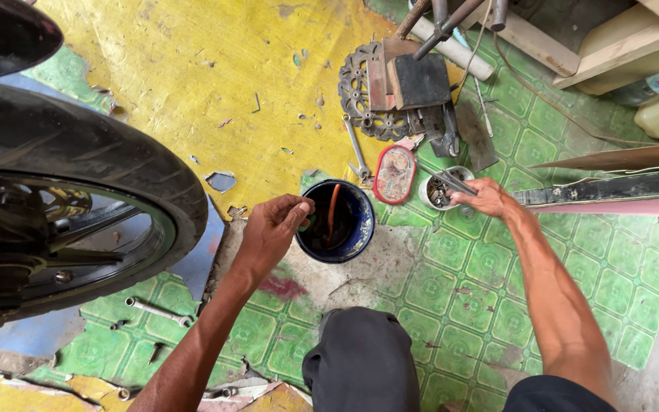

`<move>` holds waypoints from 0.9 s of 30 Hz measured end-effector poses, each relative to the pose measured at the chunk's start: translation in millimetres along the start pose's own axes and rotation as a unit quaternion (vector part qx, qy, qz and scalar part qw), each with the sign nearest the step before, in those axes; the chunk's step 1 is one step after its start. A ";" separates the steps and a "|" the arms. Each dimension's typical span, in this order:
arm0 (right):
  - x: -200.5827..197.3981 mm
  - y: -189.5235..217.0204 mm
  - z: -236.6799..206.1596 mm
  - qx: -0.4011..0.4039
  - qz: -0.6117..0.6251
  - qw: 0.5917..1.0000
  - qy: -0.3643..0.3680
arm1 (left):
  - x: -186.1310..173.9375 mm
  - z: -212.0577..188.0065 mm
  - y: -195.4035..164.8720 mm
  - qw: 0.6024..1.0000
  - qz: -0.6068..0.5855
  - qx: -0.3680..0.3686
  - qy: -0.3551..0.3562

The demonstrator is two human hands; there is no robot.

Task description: The person kneels and sits in front of a scooter's front wheel, loosens the axle nut with a wrench, then uses a long metal bar to pry and work around the wheel rim and fork area, repeatedly reaching into a container of tools between attempts.

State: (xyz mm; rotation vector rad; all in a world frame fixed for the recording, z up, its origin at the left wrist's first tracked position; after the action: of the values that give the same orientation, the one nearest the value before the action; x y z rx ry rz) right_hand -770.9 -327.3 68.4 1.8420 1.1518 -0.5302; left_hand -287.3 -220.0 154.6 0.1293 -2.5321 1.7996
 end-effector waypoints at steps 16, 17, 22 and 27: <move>-13.7 47.2 -31.9 -0.054 -0.125 0.968 -0.211 | -21.2 3.1 12.5 0.996 0.065 0.050 -0.027; -7.4 63.6 -37.6 -0.040 -0.031 0.982 -0.184 | -22.7 4.7 12.7 0.996 0.070 0.057 -0.028; 32.6 188.6 -86.1 0.009 0.357 0.932 0.057 | -26.7 2.1 14.5 0.955 0.272 0.117 0.017; 104.0 318.5 -128.6 -0.027 0.402 0.883 0.241 | -46.2 -31.5 38.3 0.850 0.496 0.073 0.163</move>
State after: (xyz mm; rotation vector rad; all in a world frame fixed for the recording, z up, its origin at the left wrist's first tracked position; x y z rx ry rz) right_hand -454.5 -226.6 204.6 2.2456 0.5671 0.4560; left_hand -245.3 -175.5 125.5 -1.5985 -2.3131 1.9627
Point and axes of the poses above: each hand's wrist, its own z-axis towards the middle knuckle, its own x-axis out of the palm, y = z × x, the point moved 6 cm from there along z, towards the middle knuckle, and after that the axes turned 8 degrees about -y, right-handed, at the moved point
